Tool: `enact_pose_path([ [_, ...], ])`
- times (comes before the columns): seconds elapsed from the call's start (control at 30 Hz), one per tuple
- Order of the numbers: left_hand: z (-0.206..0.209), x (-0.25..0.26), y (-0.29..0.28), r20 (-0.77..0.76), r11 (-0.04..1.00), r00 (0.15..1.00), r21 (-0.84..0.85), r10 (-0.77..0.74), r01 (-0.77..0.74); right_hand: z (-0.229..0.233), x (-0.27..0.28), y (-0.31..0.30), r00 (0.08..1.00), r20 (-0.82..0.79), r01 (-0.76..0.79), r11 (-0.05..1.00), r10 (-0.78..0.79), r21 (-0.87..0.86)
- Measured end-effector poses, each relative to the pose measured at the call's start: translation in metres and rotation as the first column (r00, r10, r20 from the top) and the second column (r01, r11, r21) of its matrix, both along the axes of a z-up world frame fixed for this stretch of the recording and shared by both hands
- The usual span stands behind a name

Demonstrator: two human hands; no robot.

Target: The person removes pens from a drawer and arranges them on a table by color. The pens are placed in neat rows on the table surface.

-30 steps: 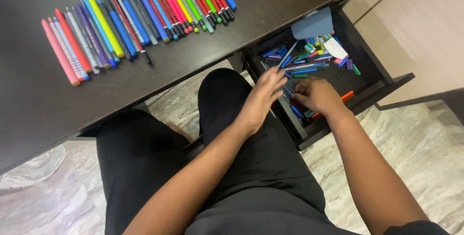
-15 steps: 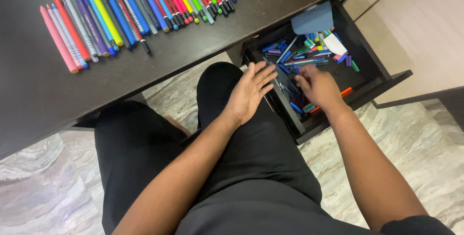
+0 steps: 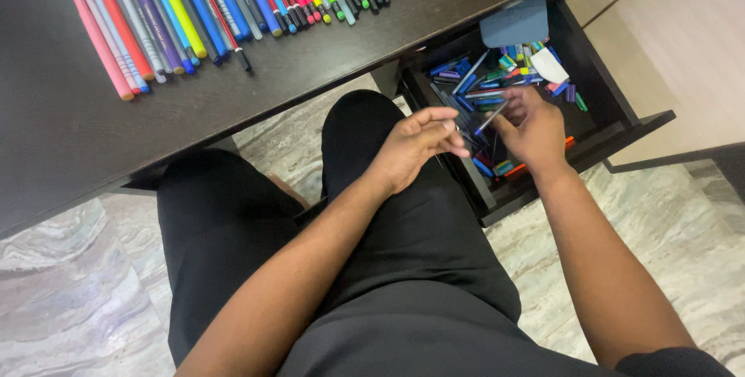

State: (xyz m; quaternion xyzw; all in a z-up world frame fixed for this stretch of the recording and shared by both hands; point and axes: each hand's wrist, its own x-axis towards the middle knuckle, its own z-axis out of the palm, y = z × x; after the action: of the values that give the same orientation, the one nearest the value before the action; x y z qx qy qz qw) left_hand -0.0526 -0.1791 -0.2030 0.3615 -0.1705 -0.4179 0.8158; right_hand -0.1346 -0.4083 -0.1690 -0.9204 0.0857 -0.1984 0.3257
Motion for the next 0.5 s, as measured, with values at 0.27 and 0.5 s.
enact_pose_path([
  [0.27,0.031,-0.022,0.009,0.533,0.953,0.845,0.234,0.038,-0.19,0.018,-0.003,0.004,0.971,0.207,-0.092,0.986,0.12,-0.139],
  [0.5,0.171,-0.001,0.078,0.973,0.786,0.191,0.018,0.128,-0.618,0.04,-0.014,0.024,0.934,0.355,0.051,0.962,0.05,-0.269],
])
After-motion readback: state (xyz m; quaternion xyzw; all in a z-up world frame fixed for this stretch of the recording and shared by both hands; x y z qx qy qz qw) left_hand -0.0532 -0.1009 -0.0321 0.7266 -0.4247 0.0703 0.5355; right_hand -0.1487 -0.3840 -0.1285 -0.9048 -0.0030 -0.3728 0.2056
